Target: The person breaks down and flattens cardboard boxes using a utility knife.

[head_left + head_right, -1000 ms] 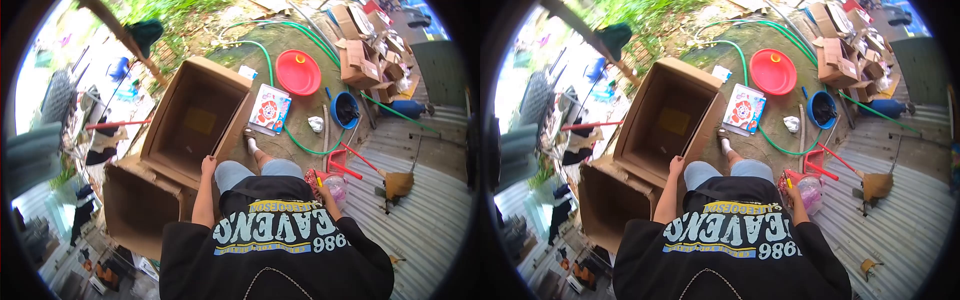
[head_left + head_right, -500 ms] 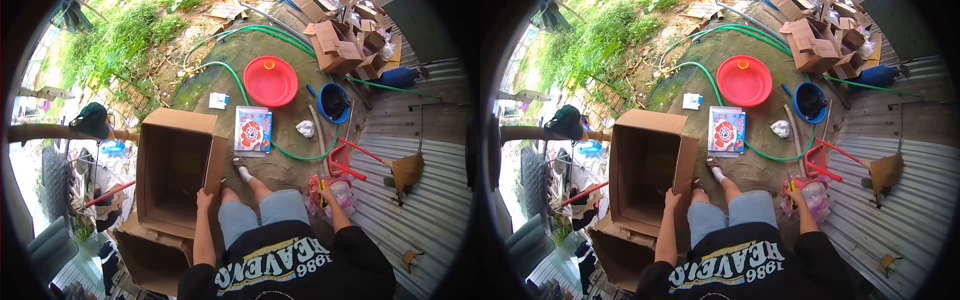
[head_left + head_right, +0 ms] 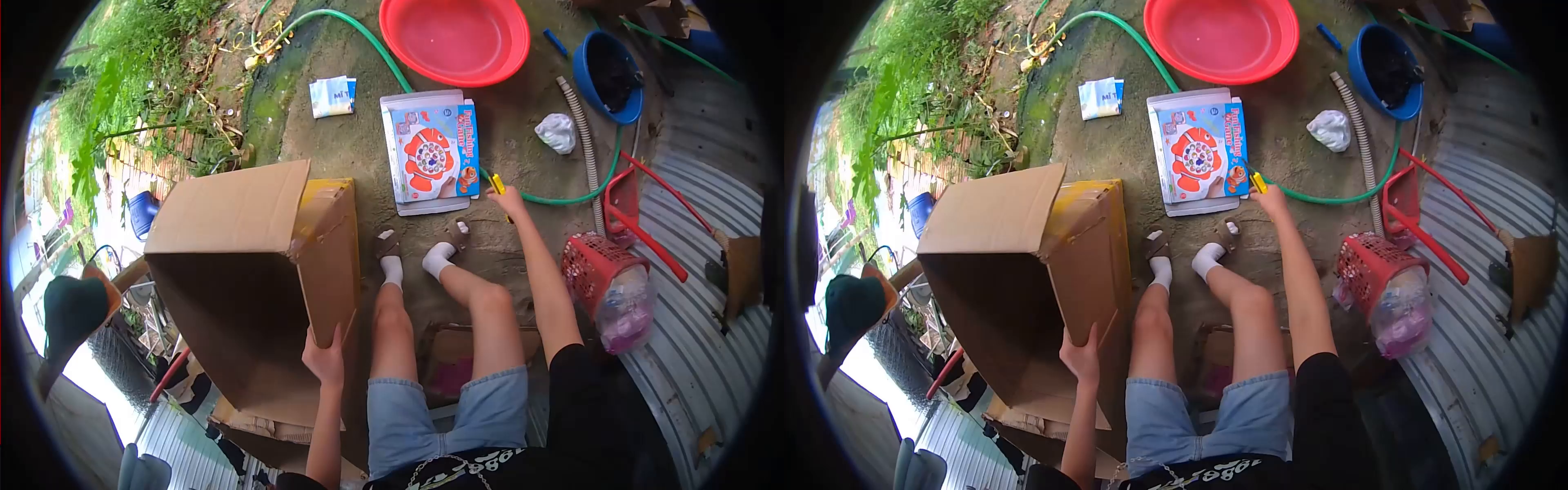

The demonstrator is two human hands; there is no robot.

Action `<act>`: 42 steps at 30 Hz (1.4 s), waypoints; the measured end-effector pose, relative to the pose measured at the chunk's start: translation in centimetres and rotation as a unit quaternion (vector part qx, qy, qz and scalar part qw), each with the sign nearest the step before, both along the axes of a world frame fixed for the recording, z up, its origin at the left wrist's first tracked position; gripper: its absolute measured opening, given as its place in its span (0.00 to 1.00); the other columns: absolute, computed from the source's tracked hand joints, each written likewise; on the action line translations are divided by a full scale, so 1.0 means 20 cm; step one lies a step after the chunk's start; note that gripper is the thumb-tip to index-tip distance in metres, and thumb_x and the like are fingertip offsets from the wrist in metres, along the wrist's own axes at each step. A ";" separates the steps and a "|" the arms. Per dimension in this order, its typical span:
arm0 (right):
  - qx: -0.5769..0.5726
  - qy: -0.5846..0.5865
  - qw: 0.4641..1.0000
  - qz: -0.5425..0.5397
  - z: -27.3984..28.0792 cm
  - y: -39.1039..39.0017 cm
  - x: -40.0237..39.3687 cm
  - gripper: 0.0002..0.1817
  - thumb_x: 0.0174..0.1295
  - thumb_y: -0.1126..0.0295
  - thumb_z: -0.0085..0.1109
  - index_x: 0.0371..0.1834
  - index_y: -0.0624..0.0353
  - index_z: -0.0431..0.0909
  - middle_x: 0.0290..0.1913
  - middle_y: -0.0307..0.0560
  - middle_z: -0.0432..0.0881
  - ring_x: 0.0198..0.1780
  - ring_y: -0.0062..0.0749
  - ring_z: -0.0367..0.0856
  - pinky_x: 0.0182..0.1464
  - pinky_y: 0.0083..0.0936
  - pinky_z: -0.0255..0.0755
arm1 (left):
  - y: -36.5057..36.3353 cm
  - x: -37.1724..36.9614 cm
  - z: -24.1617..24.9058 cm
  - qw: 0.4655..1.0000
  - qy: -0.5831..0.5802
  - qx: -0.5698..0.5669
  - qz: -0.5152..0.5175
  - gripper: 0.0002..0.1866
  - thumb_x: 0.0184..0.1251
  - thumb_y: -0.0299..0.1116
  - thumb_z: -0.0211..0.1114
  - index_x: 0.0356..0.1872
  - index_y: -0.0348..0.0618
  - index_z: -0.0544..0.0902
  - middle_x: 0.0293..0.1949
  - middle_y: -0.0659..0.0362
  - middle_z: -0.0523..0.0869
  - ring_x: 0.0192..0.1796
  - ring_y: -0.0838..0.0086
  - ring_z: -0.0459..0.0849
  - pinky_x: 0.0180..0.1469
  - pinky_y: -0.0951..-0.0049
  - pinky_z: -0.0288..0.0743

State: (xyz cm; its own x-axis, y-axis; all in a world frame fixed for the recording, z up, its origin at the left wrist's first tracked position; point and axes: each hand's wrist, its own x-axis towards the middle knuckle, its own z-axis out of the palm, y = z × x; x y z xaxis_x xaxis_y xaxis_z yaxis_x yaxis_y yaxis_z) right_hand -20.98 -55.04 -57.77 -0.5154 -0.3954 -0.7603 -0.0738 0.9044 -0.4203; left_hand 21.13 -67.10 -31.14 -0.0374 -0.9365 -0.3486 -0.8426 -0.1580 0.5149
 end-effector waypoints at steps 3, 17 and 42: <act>-0.003 -0.039 0.999 -0.027 -0.49 0.04 -0.04 0.12 0.42 0.68 0.63 0.33 0.54 0.82 0.29 0.46 0.82 0.31 0.29 0.80 0.37 0.25 0.71 | 0.02 0.02 -0.03 1.000 -0.008 0.003 0.009 0.12 0.48 0.24 0.65 0.35 0.33 0.78 0.30 0.51 0.82 0.32 0.67 0.82 0.36 0.73 0.72; -0.170 -0.148 0.974 -0.010 -0.69 0.00 0.11 0.12 0.40 0.75 0.60 0.32 0.61 0.81 0.32 0.45 0.81 0.34 0.26 0.78 0.40 0.21 0.70 | 0.08 -0.11 -0.03 0.999 -0.046 -0.007 0.011 0.11 0.50 0.21 0.63 0.36 0.26 0.76 0.34 0.51 0.81 0.35 0.71 0.79 0.40 0.73 0.71; 0.170 0.375 0.819 -0.399 1.49 1.69 1.70 0.18 0.39 0.81 0.52 0.37 0.54 0.77 0.37 0.43 0.75 0.42 0.38 0.71 0.43 0.34 0.64 | 0.01 0.22 0.06 0.953 -0.169 0.081 -0.238 0.18 0.34 0.29 0.71 0.29 0.29 0.81 0.28 0.50 0.83 0.30 0.64 0.82 0.33 0.67 0.76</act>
